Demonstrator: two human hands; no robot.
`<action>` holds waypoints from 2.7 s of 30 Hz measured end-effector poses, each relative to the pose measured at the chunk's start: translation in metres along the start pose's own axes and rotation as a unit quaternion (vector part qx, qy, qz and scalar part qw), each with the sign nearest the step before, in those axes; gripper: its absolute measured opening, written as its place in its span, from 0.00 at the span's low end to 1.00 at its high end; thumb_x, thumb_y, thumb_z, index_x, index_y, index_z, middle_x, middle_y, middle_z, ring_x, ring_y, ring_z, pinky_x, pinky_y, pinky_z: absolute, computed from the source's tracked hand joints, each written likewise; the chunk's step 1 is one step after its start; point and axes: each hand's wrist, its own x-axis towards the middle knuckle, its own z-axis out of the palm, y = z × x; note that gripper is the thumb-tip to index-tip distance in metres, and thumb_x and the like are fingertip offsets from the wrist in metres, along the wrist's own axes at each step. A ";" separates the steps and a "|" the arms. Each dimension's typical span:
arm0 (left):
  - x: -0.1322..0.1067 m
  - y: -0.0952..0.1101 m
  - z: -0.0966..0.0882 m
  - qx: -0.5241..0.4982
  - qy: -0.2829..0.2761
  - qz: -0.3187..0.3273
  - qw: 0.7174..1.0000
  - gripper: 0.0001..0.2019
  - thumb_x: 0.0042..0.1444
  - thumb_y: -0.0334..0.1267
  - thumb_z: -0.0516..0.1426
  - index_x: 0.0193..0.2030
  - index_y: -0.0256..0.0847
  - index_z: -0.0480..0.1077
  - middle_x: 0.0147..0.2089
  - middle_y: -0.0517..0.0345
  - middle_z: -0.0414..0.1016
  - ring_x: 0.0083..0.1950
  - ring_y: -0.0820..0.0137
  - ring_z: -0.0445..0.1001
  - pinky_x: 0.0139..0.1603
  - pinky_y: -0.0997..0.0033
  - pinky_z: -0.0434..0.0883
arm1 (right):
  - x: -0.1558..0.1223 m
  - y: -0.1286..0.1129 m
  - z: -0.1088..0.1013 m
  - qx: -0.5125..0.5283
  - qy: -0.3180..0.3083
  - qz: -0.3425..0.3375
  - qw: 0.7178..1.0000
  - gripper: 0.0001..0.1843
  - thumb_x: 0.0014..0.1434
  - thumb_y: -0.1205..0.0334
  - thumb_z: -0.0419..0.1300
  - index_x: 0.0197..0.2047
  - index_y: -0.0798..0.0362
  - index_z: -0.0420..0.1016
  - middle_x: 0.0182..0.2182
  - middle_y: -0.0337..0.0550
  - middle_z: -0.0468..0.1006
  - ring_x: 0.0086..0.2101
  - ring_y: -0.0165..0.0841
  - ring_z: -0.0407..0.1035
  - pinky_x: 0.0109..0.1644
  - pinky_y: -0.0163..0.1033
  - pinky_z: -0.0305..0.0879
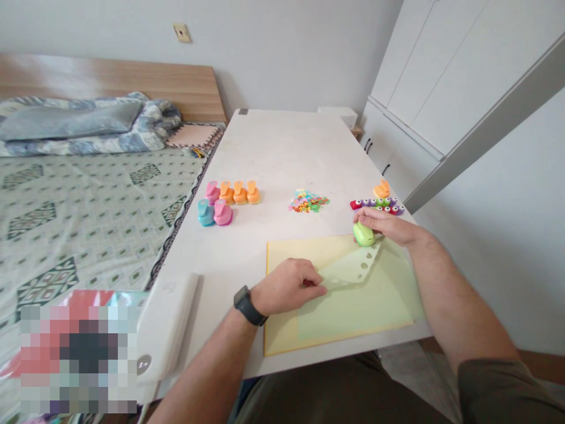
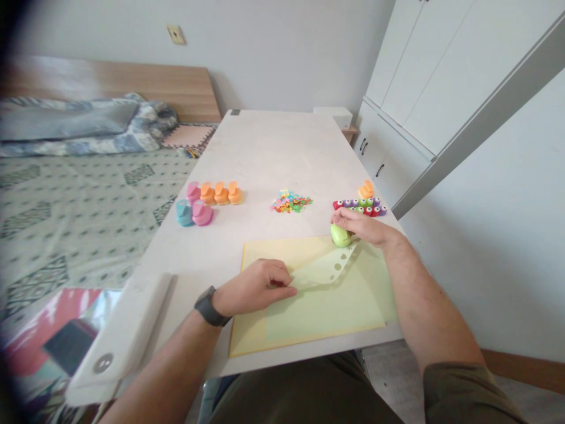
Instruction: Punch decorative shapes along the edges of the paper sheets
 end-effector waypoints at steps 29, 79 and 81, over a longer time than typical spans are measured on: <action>0.000 -0.004 0.002 -0.002 0.016 0.009 1.000 0.21 0.63 0.39 0.59 0.22 0.38 0.56 0.25 0.62 0.64 0.29 0.76 0.62 0.33 0.72 0.56 | 0.070 -0.022 0.032 0.003 0.126 -0.064 0.990 0.22 0.57 0.41 0.64 0.39 0.50 0.68 0.30 0.38 0.75 0.30 0.31 0.69 0.34 0.36 0.66; -0.002 -0.006 0.003 -0.009 0.029 0.004 1.000 0.17 0.61 0.40 0.60 0.22 0.37 0.68 0.23 0.61 0.65 0.26 0.76 0.60 0.31 0.72 0.57 | 0.213 -0.098 0.245 -0.272 0.058 -0.140 0.950 0.14 0.64 0.47 0.59 0.34 0.49 0.70 0.32 0.40 0.78 0.30 0.32 0.69 0.33 0.37 0.58; -0.002 -0.005 0.003 -0.006 0.030 0.003 1.000 0.16 0.60 0.40 0.61 0.22 0.37 0.70 0.24 0.61 0.66 0.26 0.76 0.60 0.31 0.72 0.58 | 0.210 -0.100 0.244 -0.304 0.071 -0.143 0.939 0.15 0.64 0.47 0.58 0.33 0.49 0.70 0.31 0.41 0.79 0.31 0.34 0.70 0.34 0.37 0.58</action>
